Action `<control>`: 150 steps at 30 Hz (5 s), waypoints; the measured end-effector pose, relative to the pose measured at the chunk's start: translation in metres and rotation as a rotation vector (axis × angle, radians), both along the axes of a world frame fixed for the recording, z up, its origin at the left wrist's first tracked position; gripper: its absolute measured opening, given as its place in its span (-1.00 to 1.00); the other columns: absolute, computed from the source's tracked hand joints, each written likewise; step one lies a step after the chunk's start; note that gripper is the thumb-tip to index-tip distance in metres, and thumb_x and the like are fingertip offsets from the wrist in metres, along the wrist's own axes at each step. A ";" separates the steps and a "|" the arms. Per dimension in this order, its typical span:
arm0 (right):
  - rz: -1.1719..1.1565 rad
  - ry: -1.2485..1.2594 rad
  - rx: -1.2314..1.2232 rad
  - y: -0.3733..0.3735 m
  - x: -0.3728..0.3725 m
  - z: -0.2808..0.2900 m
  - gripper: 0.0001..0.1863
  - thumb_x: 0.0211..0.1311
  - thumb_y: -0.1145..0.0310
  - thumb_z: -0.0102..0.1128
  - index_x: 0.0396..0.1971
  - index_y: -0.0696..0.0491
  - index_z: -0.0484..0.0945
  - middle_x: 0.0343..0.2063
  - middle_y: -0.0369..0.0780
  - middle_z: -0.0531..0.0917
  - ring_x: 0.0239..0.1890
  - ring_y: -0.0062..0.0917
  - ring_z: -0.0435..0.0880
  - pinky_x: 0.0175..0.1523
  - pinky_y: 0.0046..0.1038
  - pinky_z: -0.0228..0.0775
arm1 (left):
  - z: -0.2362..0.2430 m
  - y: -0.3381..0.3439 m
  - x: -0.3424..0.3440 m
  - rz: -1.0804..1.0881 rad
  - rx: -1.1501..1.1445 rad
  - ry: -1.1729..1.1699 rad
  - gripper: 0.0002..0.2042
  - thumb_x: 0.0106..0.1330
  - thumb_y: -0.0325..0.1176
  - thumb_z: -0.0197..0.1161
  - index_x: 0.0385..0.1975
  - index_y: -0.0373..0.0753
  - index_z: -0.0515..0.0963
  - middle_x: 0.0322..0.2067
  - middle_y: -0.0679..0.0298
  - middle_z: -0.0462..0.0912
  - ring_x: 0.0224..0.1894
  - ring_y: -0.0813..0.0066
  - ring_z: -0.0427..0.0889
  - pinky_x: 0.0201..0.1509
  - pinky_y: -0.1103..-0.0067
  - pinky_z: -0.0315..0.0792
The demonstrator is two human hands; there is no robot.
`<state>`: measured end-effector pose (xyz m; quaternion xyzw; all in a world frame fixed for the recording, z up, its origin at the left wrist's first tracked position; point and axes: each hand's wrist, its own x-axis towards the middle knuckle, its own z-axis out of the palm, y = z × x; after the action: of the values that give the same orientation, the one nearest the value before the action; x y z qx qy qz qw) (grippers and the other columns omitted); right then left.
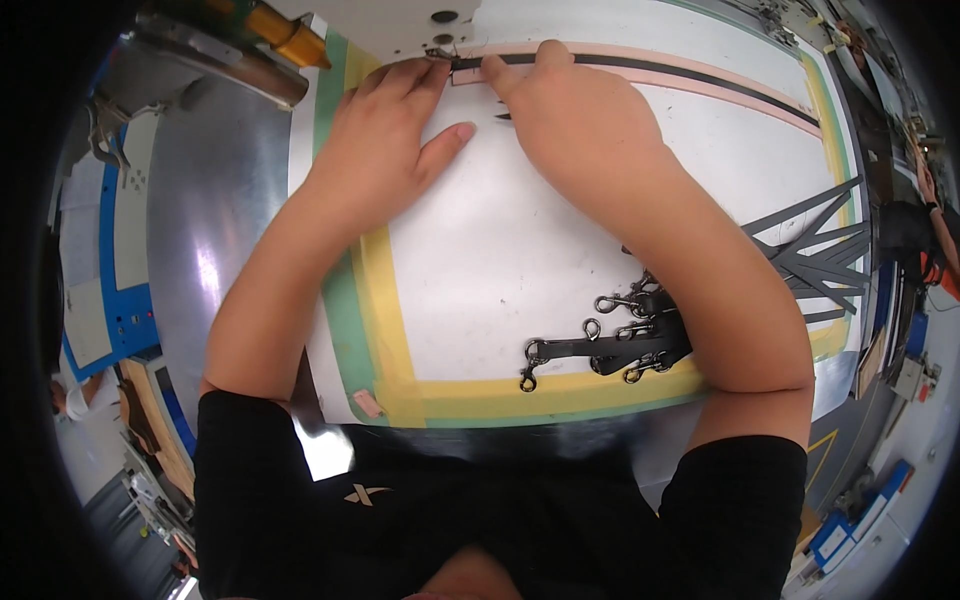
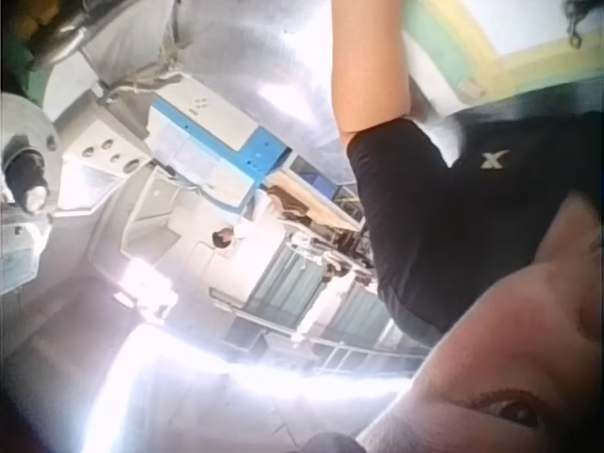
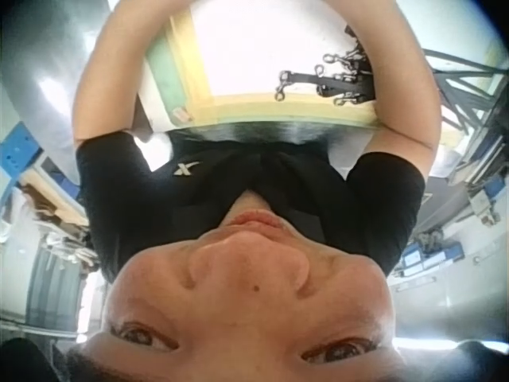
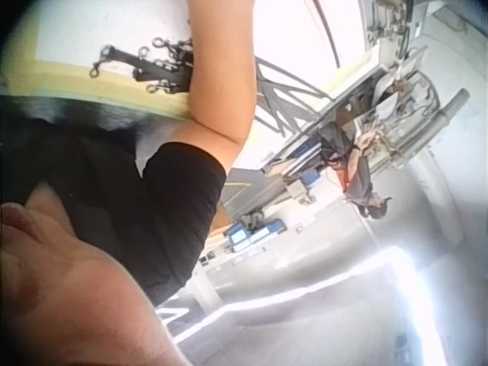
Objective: The recorder is using a specialized sewing machine to process leather or synthetic straps, likely attaching end clips or reinforcement.
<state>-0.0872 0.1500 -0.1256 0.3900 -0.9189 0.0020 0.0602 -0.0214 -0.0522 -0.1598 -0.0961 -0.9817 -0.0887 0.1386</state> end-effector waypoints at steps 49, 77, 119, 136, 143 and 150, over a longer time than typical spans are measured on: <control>0.025 0.021 -0.002 0.001 0.003 -0.002 -0.44 0.33 0.47 0.01 0.35 0.02 0.53 -0.13 0.06 0.62 -0.32 -0.10 0.77 -0.23 -0.19 0.66 | 0.001 0.001 0.001 0.026 -0.151 0.076 -0.47 0.47 -0.07 0.21 0.24 -0.40 0.49 0.13 0.03 0.62 0.20 0.09 0.58 0.27 0.23 0.42; -0.092 -0.016 0.158 0.014 -0.010 0.017 -0.47 0.37 0.49 0.04 0.34 -0.01 0.54 -0.03 0.00 0.70 -0.02 -0.14 0.77 0.08 -0.19 0.64 | 0.007 0.031 0.010 0.211 -0.109 -0.064 -0.35 0.50 0.13 0.13 0.44 -0.17 0.40 0.33 0.12 0.49 0.39 0.22 0.42 0.35 0.19 0.28; -0.193 -0.091 0.209 0.169 -0.080 0.019 -0.36 0.37 0.45 -0.06 0.44 -0.29 0.45 0.04 0.04 0.68 0.09 -0.06 0.70 0.22 -0.13 0.54 | 0.035 0.121 -0.014 0.341 -0.110 -0.199 -0.19 0.40 0.41 0.09 0.44 -0.12 0.42 0.40 -0.01 0.38 0.46 -0.04 0.34 0.44 -0.07 0.22; -0.143 -0.091 0.214 0.163 -0.068 0.027 -0.38 0.46 0.47 -0.08 0.48 -0.25 0.40 0.07 0.01 0.66 0.09 -0.13 0.74 0.16 -0.17 0.63 | 0.043 0.180 -0.047 0.287 -0.036 -0.254 -0.12 0.28 0.50 0.15 0.43 -0.05 0.47 0.39 0.02 0.41 0.44 -0.01 0.36 0.45 0.05 0.23; -0.268 -0.147 0.238 0.227 -0.091 0.037 -0.33 0.42 0.46 -0.11 0.47 -0.39 0.40 0.06 -0.02 0.69 0.09 -0.11 0.72 0.17 -0.14 0.59 | 0.039 0.180 -0.047 0.339 -0.039 -0.214 -0.10 0.21 0.52 0.19 0.40 -0.05 0.50 0.36 0.04 0.45 0.44 -0.03 0.37 0.44 0.05 0.25; -0.233 -0.127 0.223 0.249 -0.100 0.036 -0.29 0.37 0.55 -0.10 0.48 -0.30 0.39 0.06 -0.06 0.70 0.06 -0.18 0.74 0.16 -0.19 0.62 | 0.038 0.196 -0.056 0.386 -0.055 -0.251 -0.07 0.19 0.55 0.19 0.40 -0.08 0.50 0.37 0.00 0.43 0.46 -0.01 0.36 0.43 0.05 0.27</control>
<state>-0.1869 0.3990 -0.0900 0.2840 -0.9544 -0.0822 -0.0416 -0.0773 0.1434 -0.1220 0.1016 -0.9934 -0.0450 0.0273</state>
